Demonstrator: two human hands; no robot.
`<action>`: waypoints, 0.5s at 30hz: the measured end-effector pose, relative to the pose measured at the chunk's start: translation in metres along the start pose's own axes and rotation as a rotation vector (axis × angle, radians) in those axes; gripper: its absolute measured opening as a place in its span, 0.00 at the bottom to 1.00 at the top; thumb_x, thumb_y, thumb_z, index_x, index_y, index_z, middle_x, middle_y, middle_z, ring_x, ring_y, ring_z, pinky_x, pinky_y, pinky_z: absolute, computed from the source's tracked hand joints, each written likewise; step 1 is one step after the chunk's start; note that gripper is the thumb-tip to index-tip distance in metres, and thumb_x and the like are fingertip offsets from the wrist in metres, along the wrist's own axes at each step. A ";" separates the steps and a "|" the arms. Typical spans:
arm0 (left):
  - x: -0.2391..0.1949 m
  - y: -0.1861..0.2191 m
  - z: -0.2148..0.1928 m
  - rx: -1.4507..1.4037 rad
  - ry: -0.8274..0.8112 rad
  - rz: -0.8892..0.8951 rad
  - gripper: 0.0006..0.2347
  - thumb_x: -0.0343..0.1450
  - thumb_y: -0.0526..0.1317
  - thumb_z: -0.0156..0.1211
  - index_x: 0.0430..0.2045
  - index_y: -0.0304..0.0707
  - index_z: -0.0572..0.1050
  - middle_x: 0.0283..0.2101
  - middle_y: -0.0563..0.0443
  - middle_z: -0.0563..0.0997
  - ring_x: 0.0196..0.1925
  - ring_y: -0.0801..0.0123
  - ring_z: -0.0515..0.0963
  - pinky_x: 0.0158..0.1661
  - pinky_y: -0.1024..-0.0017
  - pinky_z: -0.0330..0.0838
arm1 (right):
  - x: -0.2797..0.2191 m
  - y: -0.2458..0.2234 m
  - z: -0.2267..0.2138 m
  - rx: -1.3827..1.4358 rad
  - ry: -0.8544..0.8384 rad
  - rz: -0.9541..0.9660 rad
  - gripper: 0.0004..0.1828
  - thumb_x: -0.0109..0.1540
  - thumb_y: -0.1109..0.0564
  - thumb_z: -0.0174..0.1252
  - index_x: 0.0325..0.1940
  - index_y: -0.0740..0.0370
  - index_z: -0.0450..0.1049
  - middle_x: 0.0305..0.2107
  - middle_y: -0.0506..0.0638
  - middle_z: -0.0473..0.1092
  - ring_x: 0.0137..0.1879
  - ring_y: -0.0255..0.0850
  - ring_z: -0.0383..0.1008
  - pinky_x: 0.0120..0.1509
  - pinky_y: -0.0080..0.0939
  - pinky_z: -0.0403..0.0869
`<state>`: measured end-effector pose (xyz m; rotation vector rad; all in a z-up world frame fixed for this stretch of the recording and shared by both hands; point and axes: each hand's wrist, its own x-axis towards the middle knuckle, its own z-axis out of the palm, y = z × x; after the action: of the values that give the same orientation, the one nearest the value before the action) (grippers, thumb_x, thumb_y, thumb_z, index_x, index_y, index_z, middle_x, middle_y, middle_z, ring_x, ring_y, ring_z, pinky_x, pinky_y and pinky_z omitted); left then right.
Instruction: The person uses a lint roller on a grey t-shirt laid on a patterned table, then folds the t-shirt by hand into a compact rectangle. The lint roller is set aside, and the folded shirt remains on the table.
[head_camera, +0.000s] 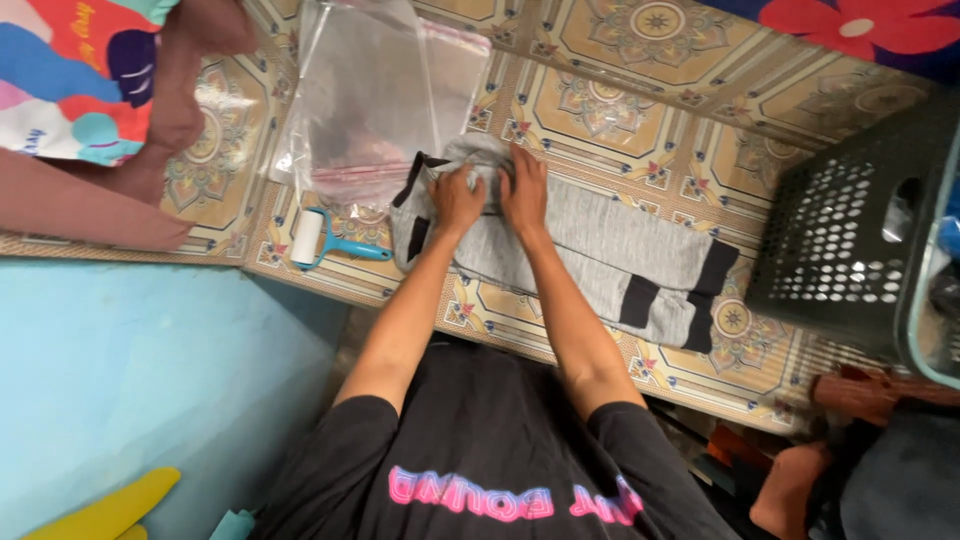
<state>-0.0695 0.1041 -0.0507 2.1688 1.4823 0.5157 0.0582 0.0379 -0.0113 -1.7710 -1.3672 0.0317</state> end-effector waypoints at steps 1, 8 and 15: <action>-0.006 0.001 -0.002 -0.013 0.029 0.055 0.14 0.69 0.46 0.62 0.46 0.43 0.77 0.42 0.46 0.82 0.49 0.48 0.79 0.50 0.47 0.65 | 0.007 0.002 0.004 -0.069 -0.051 -0.001 0.30 0.61 0.63 0.64 0.68 0.60 0.69 0.52 0.61 0.71 0.53 0.61 0.70 0.61 0.57 0.70; -0.050 -0.001 -0.007 -0.202 -0.028 0.206 0.07 0.69 0.41 0.59 0.39 0.51 0.72 0.40 0.57 0.76 0.49 0.58 0.78 0.47 0.55 0.67 | 0.040 0.045 0.062 -0.281 -0.359 -0.095 0.32 0.54 0.49 0.72 0.63 0.40 0.75 0.51 0.44 0.73 0.54 0.50 0.66 0.57 0.52 0.71; -0.046 -0.002 -0.006 -0.341 -0.233 -0.196 0.23 0.73 0.67 0.52 0.51 0.55 0.70 0.51 0.58 0.83 0.59 0.61 0.80 0.58 0.55 0.59 | 0.064 0.034 0.062 0.130 -0.154 0.185 0.05 0.63 0.57 0.62 0.41 0.51 0.82 0.32 0.53 0.77 0.44 0.56 0.76 0.61 0.52 0.71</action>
<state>-0.0907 0.0630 -0.0490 1.7365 1.3502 0.3981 0.0790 0.1256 -0.0422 -1.8090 -1.2726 0.3564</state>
